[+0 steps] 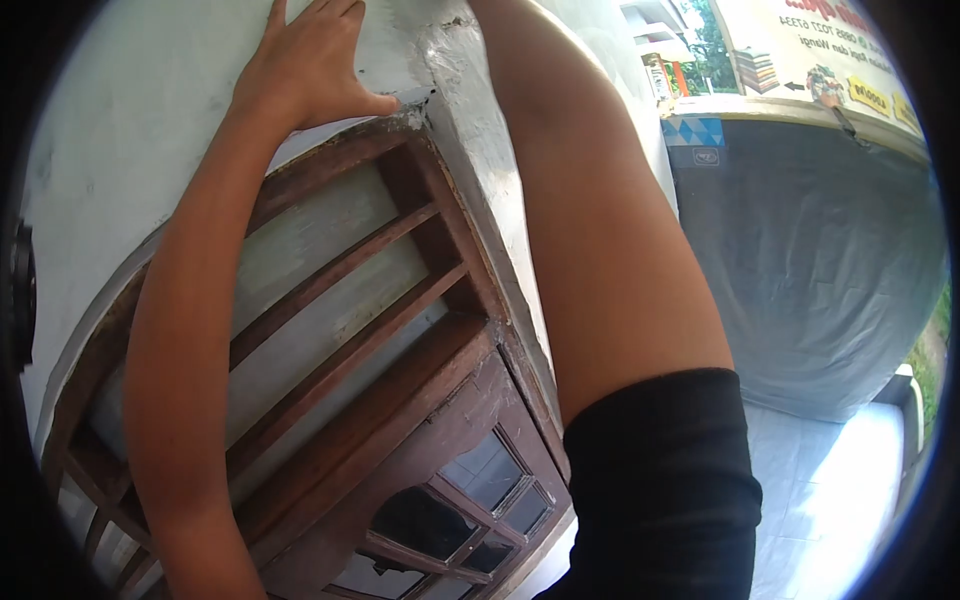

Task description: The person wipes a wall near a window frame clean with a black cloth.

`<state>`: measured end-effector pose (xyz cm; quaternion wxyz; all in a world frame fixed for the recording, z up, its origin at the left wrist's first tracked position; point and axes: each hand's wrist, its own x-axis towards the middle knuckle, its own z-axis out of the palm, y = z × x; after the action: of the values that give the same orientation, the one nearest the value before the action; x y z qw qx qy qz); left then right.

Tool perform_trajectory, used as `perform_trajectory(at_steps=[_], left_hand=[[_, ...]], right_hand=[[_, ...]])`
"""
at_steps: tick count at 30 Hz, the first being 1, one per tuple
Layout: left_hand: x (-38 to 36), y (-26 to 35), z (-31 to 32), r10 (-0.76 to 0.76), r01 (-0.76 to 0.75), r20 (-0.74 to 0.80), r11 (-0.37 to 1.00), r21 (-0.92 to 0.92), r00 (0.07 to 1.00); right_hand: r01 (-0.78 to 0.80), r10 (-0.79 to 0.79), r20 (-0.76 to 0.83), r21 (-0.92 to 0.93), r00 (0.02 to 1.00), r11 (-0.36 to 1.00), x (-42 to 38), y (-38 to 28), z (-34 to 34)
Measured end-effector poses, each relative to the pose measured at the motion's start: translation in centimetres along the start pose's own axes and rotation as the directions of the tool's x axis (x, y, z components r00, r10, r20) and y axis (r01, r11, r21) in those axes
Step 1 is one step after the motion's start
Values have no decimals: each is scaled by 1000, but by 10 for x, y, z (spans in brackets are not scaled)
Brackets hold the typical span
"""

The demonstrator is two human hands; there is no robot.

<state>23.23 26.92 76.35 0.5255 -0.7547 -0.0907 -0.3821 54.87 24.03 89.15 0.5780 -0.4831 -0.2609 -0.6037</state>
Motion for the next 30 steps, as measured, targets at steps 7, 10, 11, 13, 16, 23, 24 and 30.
perform_trajectory(at_steps=[7,10,11,13,16,23,24,30], left_hand=[[4,0,9,-21,21,6,999,43,1000],[-4,6,-11,-29,25,53,997,72,998],[-8,8,-17,-33,26,90,997,77,995],[13,-14,35,11,-12,-12,999,-43,1000],[-1,3,0,10,-9,7,998,-55,1000],[7,-3,13,-7,7,6,1000,2,1000],[7,-3,12,-8,7,6,1000,5,1000],[-4,9,-11,-26,24,50,999,45,998]], right_hand=[[-266,371,254,-366,893,892,-62,103,-56],[-350,513,315,-449,799,822,-94,131,-85],[-389,536,307,-428,786,816,-97,127,-90],[-430,564,297,-410,770,804,-93,117,-94],[-415,488,350,-265,799,870,-73,65,-95],[258,-263,5,167,965,952,-28,-75,-41],[295,-297,-11,162,955,942,-30,-83,-43],[-168,163,109,33,981,985,-43,-22,-41]])
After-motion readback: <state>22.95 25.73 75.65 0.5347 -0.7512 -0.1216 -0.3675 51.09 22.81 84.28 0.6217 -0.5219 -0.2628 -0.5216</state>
